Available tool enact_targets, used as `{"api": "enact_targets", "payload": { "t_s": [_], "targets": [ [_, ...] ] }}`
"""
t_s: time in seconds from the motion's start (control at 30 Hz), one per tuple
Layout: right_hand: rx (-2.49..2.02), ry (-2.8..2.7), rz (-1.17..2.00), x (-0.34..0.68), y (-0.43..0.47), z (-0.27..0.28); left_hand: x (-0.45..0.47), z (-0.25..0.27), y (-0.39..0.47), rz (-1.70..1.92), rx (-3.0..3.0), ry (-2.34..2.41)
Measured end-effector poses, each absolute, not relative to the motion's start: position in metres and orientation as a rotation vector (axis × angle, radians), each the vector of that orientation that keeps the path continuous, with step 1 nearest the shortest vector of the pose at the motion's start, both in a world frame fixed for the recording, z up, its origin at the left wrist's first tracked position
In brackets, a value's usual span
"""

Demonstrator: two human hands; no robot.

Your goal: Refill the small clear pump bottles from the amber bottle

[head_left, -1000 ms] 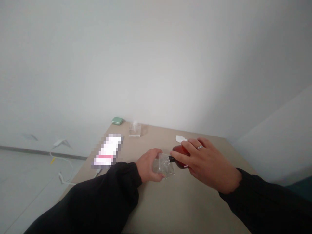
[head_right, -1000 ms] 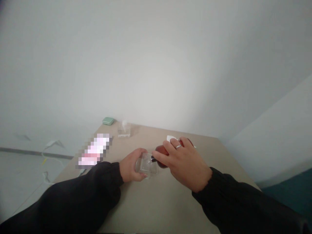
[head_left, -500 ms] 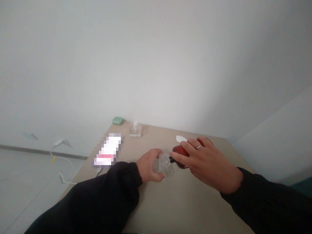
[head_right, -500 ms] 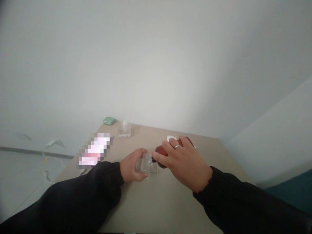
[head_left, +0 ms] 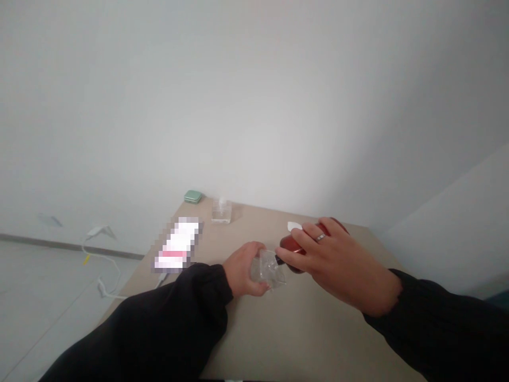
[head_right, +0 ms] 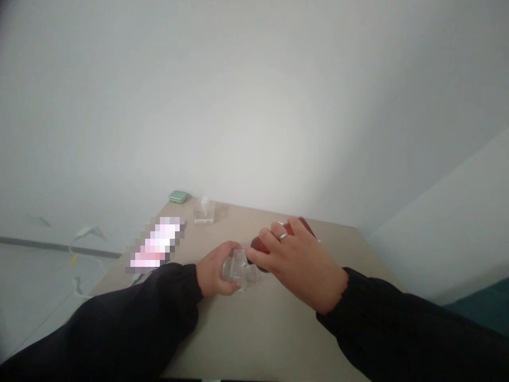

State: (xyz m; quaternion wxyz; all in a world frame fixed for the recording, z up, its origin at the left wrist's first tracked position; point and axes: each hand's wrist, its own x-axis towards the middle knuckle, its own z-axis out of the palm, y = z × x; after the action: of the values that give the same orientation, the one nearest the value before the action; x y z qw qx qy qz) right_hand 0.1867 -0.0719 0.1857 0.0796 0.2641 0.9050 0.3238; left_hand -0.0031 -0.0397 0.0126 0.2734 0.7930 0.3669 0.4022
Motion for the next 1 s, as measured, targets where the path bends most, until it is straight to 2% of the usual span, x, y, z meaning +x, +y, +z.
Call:
{"api": "enact_targets", "payload": {
  "t_s": [0.43, 1.0],
  "targets": [
    [0.592, 2.694, 1.051, 0.174, -0.068, 0.197, -0.006, 0.011, -0.041, 1.104, 2.046, 1.005],
    [0.571, 2.642, 1.086, 0.163, -0.069, 0.204, -0.007, 0.012, -0.042, 1.123, 2.008, 0.976]
  ]
}}
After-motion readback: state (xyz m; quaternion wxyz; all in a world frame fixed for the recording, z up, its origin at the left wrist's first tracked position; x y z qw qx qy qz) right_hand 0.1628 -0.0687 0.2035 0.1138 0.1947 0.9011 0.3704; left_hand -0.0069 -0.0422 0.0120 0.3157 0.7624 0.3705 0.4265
